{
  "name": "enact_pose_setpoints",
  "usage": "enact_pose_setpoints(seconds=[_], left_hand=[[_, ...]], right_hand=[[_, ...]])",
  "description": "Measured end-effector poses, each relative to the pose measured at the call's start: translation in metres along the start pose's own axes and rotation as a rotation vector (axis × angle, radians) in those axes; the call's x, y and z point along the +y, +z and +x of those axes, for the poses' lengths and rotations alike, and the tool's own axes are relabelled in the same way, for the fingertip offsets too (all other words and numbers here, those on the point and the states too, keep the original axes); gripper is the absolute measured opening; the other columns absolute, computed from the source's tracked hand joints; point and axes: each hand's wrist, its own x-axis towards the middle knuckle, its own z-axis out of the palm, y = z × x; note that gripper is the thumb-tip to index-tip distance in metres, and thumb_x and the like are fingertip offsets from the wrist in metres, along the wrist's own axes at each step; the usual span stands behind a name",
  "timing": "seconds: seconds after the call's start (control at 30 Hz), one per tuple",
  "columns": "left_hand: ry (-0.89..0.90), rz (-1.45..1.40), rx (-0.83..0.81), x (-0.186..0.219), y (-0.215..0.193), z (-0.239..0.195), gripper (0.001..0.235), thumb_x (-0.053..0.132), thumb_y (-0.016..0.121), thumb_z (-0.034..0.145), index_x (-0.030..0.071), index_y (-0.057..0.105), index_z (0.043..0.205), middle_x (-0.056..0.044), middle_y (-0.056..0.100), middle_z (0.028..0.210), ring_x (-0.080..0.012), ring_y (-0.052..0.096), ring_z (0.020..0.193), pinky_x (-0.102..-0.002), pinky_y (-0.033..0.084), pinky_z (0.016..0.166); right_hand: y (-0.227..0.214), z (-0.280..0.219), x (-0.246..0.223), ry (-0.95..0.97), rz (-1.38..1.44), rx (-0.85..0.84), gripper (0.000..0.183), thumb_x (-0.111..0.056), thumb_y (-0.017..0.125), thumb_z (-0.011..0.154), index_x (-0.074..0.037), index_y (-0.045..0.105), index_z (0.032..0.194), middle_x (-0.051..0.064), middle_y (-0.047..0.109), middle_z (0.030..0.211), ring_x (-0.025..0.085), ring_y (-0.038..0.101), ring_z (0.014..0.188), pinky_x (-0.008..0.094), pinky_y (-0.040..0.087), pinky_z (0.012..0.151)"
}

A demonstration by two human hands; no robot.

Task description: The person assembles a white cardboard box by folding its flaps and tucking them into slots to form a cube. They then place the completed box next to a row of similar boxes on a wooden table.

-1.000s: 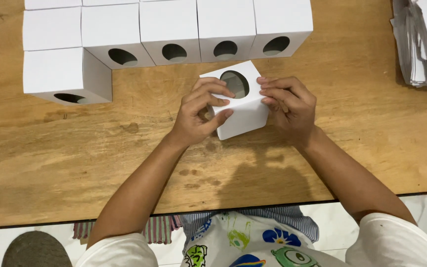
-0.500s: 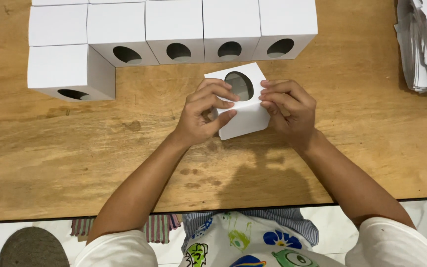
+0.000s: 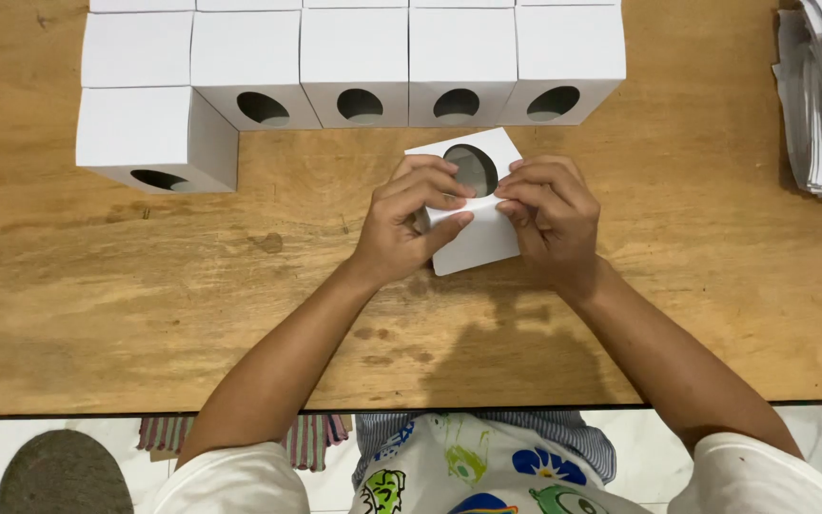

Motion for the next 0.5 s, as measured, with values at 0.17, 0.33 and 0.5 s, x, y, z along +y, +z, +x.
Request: enact_pose_setpoints(seconds=[0.17, 0.33, 0.5], left_hand=[[-0.001, -0.009, 0.010, 0.0018, 0.0000, 0.0012, 0.008, 0.009, 0.078, 0.080, 0.006, 0.070, 0.083, -0.008, 0.070, 0.086, -0.0289, 0.062, 0.095, -0.040, 0.048, 0.086], [-0.052, -0.067, 0.059, 0.0069, 0.0007, 0.0037, 0.009, 0.007, 0.078, 0.078, 0.004, 0.071, 0.081, -0.009, 0.070, 0.084, -0.0289, 0.063, 0.092, -0.040, 0.049, 0.086], [-0.154, -0.214, 0.080, 0.0050, -0.0025, 0.0038, 0.009, 0.006, 0.075, 0.082, 0.000, 0.069, 0.082, -0.012, 0.069, 0.084, -0.0278, 0.064, 0.094, -0.040, 0.048, 0.088]], right_hand=[[0.0025, -0.0002, 0.0010, -0.004, -0.034, 0.023, 0.013, -0.010, 0.063, 0.094, -0.001, 0.066, 0.085, 0.008, 0.064, 0.082, 0.032, 0.065, 0.085, 0.043, 0.052, 0.077], [-0.0028, 0.0016, -0.0025, 0.042, 0.040, 0.003, 0.013, -0.011, 0.062, 0.095, -0.001, 0.067, 0.088, 0.010, 0.064, 0.085, 0.032, 0.065, 0.086, 0.042, 0.051, 0.077], [-0.0040, 0.0006, 0.0009, 0.110, 0.173, 0.014, 0.014, -0.008, 0.064, 0.092, 0.005, 0.067, 0.088, 0.017, 0.064, 0.086, 0.036, 0.066, 0.087, 0.043, 0.053, 0.076]])
